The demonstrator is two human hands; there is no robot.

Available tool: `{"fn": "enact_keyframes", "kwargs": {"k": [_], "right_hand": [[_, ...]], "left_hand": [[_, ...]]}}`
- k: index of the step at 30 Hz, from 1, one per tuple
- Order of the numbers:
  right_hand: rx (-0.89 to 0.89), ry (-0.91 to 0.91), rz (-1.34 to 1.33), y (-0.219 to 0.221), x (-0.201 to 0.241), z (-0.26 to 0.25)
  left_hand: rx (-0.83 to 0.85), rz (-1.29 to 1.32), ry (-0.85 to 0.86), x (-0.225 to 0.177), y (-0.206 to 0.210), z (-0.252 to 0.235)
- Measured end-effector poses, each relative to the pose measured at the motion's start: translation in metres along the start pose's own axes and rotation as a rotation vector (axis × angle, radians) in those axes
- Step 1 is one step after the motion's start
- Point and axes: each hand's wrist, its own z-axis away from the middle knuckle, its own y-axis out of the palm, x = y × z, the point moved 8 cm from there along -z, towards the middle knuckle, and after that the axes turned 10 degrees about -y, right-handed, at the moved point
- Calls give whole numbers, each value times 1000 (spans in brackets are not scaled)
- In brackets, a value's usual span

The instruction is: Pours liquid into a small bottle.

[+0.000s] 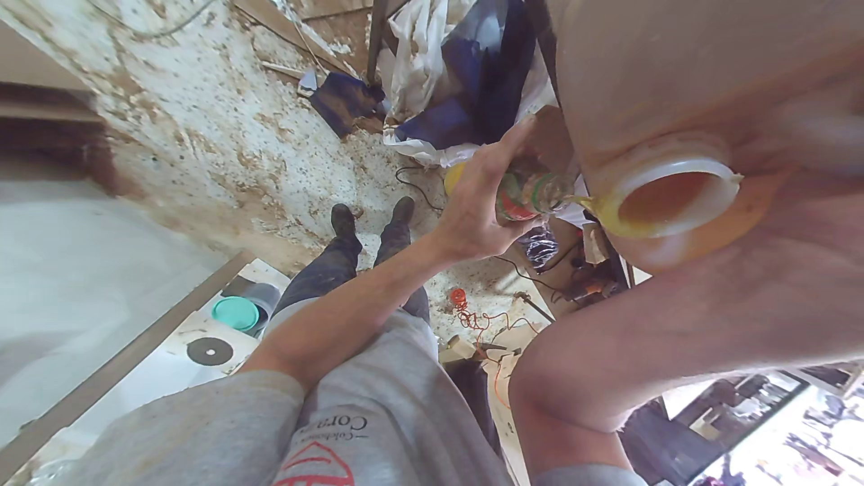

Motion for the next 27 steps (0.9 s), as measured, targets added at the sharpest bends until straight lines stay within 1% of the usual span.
{"fn": "enact_keyframes", "kwargs": {"k": [1, 3, 5, 7, 10, 15, 19, 22, 27], "right_hand": [[45, -15, 88, 2, 7, 11], [73, -24, 155, 6, 14, 20], [55, -20, 118, 6, 12, 18], [-19, 1, -26, 5, 1, -1], [-40, 41, -141, 3, -8, -11], [-46, 33, -133, 16, -1, -10], [-71, -3, -51, 25, 7, -4], [-92, 9, -69, 26, 7, -4], [-72, 27, -100, 22, 3, -9]], "left_hand": [[0, 5, 3, 0, 0, 0], [2, 5, 2, 0, -1, 0], [5, 0, -4, 0, 0, 1], [1, -10, -3, 1, 0, 2], [0, -10, -1, 2, 0, 3], [0, 19, -16, 2, -1, 3], [-3, 17, -14, 1, -2, 2], [-4, 14, -10, 1, -2, 1], [0, 4, -6, 1, -1, 0]]}}
